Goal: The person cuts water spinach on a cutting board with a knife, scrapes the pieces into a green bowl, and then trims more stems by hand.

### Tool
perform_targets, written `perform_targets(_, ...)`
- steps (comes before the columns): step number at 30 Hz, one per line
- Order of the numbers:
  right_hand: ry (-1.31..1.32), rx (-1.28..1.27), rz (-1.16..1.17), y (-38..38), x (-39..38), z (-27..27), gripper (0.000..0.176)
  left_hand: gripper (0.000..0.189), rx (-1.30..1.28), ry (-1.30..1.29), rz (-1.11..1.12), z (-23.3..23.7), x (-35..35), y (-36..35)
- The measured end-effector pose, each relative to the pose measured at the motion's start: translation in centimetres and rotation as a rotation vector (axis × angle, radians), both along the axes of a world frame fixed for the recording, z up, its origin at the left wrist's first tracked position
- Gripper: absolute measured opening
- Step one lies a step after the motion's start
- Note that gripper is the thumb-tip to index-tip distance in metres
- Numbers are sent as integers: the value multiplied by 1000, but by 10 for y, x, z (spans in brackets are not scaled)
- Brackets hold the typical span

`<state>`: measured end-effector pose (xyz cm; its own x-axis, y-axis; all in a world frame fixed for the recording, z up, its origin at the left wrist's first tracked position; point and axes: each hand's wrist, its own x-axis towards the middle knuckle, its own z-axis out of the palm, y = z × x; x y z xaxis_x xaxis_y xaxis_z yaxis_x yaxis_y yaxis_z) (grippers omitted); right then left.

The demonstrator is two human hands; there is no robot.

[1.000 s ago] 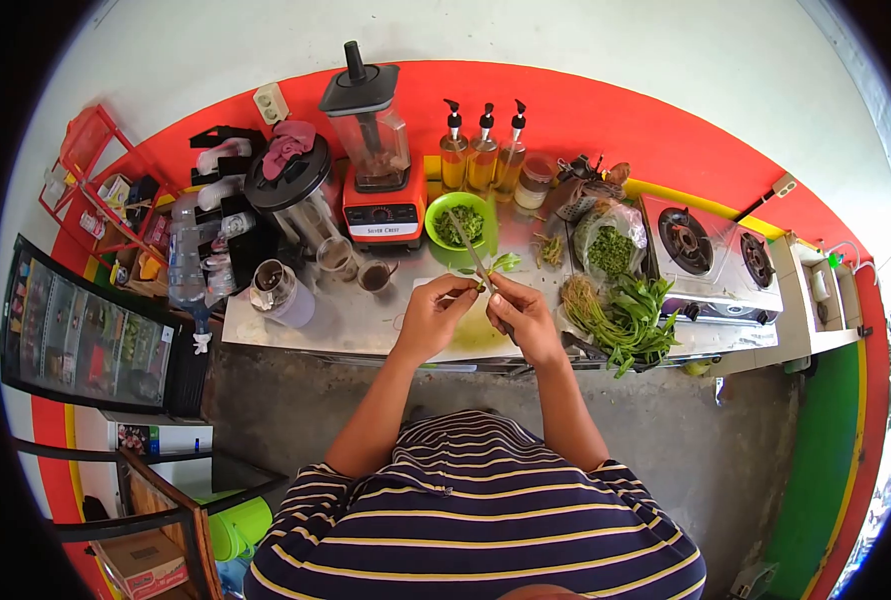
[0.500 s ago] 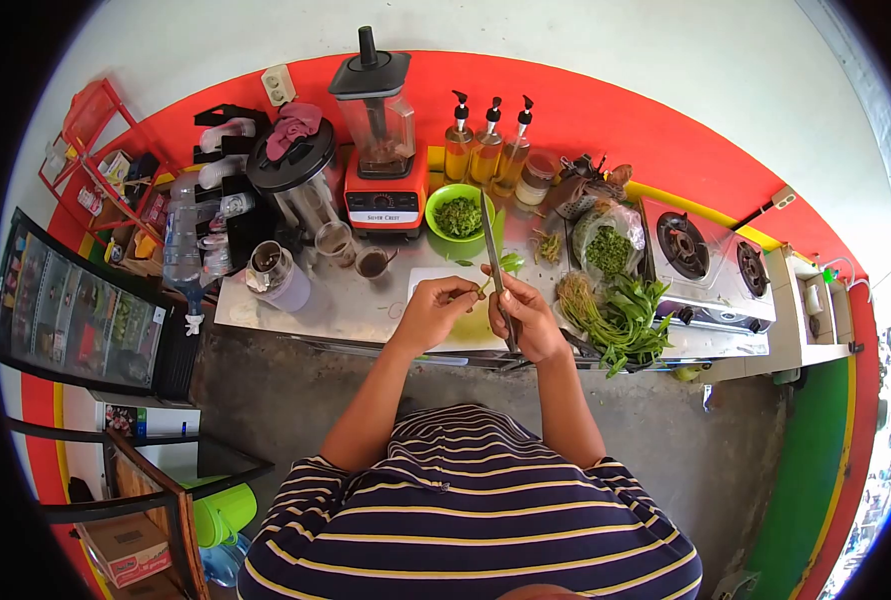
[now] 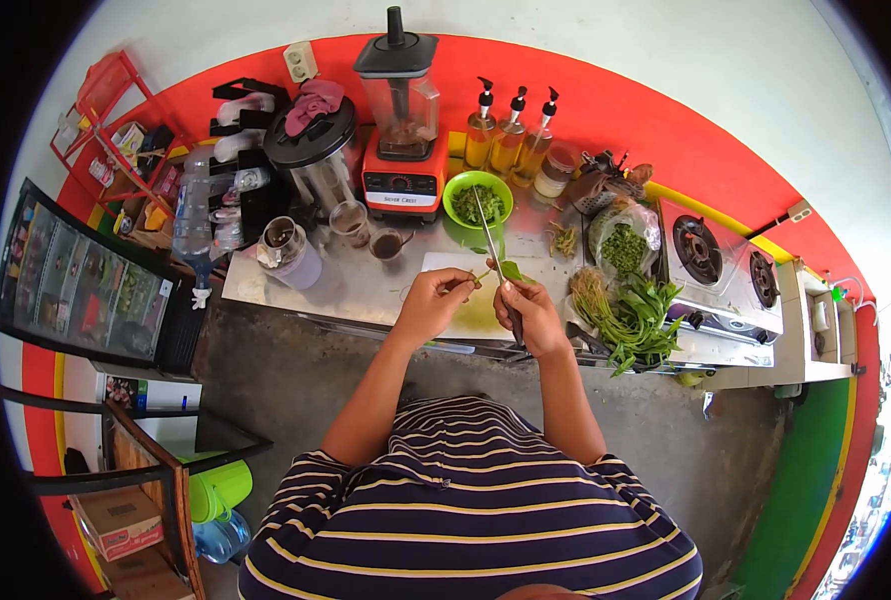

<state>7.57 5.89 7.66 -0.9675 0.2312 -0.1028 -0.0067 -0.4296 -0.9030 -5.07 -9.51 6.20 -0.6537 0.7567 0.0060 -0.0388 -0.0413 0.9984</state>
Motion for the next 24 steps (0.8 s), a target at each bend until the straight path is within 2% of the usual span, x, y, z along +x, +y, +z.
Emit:
perform_targets(2, -29, -31, -96, -6, -6, -5, 37, 19, -26, 37, 20, -4, -2, -4)
perform_targets(6, -91, 55, -130, -16, -18, -15, 39, 19, -97, 125, 51, -5, -3, -14)
perform_targets(8, -165, 190, -234, -17, -26, -27, 40, 18, -144, 234, 97, -9, -2, -19)
perform_targets(10, -180, 222, -261, -9, -31, -33, 42, 19, -172, 210, 158, -12, -1, -27)
perform_targets(14, -286, 76, -183, -1, -39, -50, 39, 19, -156, 160, 316, -26, -6, -46)
perform_targets(16, -430, -97, -109, -4, -45, -70, 37, 19, -133, 124, 351, -32, -8, -56)
perform_targets(18, -497, -115, -34, -7, -55, -96, 40, 19, -102, 100, 421, -39, -11, -66)
perform_targets(21, -644, -271, 133, -16, -68, -125, 40, 19, -105, 67, 474, -35, -8, -82)
perform_targets(24, -719, -360, 173, -19, -74, -147, 39, 19, -113, 62, 551, -34, -2, -95)
